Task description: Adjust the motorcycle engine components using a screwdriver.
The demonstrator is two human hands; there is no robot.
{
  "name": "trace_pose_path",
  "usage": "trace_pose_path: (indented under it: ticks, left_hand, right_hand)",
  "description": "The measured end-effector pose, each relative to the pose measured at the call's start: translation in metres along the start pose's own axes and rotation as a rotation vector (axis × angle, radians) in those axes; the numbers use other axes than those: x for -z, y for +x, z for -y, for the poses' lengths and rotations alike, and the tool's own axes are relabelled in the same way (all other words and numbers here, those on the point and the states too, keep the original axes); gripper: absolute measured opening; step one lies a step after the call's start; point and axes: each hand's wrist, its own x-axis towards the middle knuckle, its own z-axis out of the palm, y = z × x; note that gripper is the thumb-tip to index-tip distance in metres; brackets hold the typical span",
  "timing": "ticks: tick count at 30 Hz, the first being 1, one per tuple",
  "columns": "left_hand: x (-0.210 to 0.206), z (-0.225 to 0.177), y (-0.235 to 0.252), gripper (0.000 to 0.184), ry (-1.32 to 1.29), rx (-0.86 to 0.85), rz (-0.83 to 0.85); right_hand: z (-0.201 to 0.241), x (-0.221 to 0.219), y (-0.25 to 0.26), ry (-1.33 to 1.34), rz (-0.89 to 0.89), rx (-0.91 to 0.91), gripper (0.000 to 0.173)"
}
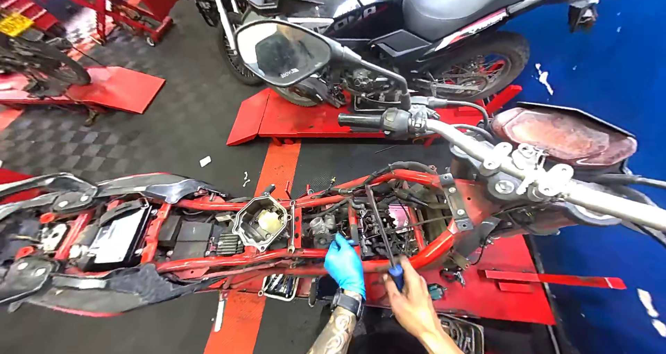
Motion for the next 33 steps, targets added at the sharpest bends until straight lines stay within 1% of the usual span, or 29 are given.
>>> trace_pose_path:
  ticks: [2, 3, 4, 6, 8, 10, 11, 12, 15, 17, 19, 20, 22, 25, 26, 28, 30, 33]
  left_hand:
    - [-0.001, 0.007, 0.0, 0.048, 0.123, -0.063, 0.034]
    - [0.0, 0.014, 0.0, 0.046, 0.178, -0.094, 0.05]
    - [0.001, 0.017, 0.0, 0.044, 0.234, -0.12, 0.074]
    - [0.004, 0.014, -0.001, 0.041, 0.293, -0.153, 0.169]
    - [0.002, 0.014, -0.004, 0.04, 0.297, -0.181, 0.238]
    - [-0.001, 0.017, -0.001, 0.041, 0.281, -0.195, 0.267]
    - [0.0, 0.017, 0.001, 0.044, 0.267, -0.196, 0.292]
    - [0.001, 0.018, 0.002, 0.045, 0.258, -0.204, 0.308]
    - [0.001, 0.028, 0.002, 0.044, 0.211, -0.287, 0.315]
    - [0.006, 0.035, 0.007, 0.043, 0.168, -0.341, 0.391]
    - [0.019, 0.043, 0.018, 0.044, 0.139, -0.387, 0.512]
    - [0.027, 0.046, 0.025, 0.044, 0.125, -0.394, 0.546]
    - [0.044, 0.051, 0.046, 0.039, 0.075, -0.339, 0.514]
    - [0.06, 0.05, 0.09, 0.037, -0.091, -0.078, 0.43]
    - [0.059, 0.047, 0.105, 0.038, -0.168, 0.012, 0.443]
    - [0.054, 0.037, 0.128, 0.046, -0.348, 0.183, 0.542]
    - [0.05, 0.029, 0.139, 0.054, -0.521, 0.328, 0.643]
    - [0.05, 0.033, 0.147, 0.061, -0.599, 0.42, 0.743]
  right_hand:
    - [0.032, -0.012, 0.048, -0.063, -0.09, 0.014, 0.027]
    - [0.044, -0.018, 0.07, -0.105, -0.096, 0.026, 0.029]
    - [0.053, -0.025, 0.09, -0.153, -0.055, 0.021, 0.036]
    - [0.066, -0.041, 0.124, -0.259, 0.077, -0.017, 0.056]
    - [0.07, -0.062, 0.141, -0.391, 0.155, -0.053, 0.07]
    - [0.072, -0.076, 0.149, -0.529, 0.186, -0.105, 0.079]
    - [0.072, -0.079, 0.151, -0.571, 0.182, -0.128, 0.079]
    - [0.071, -0.08, 0.153, -0.597, 0.17, -0.138, 0.076]
    - [0.071, -0.077, 0.153, -0.613, 0.153, -0.122, 0.062]
    - [0.072, -0.073, 0.154, -0.577, 0.146, -0.094, 0.055]
    - [0.069, -0.068, 0.155, -0.535, 0.153, -0.113, 0.057]
    - [0.066, -0.067, 0.157, -0.517, 0.15, -0.124, 0.059]
    - [0.058, -0.065, 0.16, -0.473, 0.128, -0.139, 0.061]
    - [0.045, -0.065, 0.158, -0.392, 0.09, -0.136, 0.068]
    - [0.043, -0.067, 0.154, -0.373, 0.079, -0.118, 0.071]
    - [0.043, -0.076, 0.142, -0.379, 0.056, -0.062, 0.075]
    - [0.049, -0.093, 0.124, -0.377, 0.024, -0.014, 0.077]
    - [0.054, -0.124, 0.096, -0.32, 0.005, 0.106, 0.069]
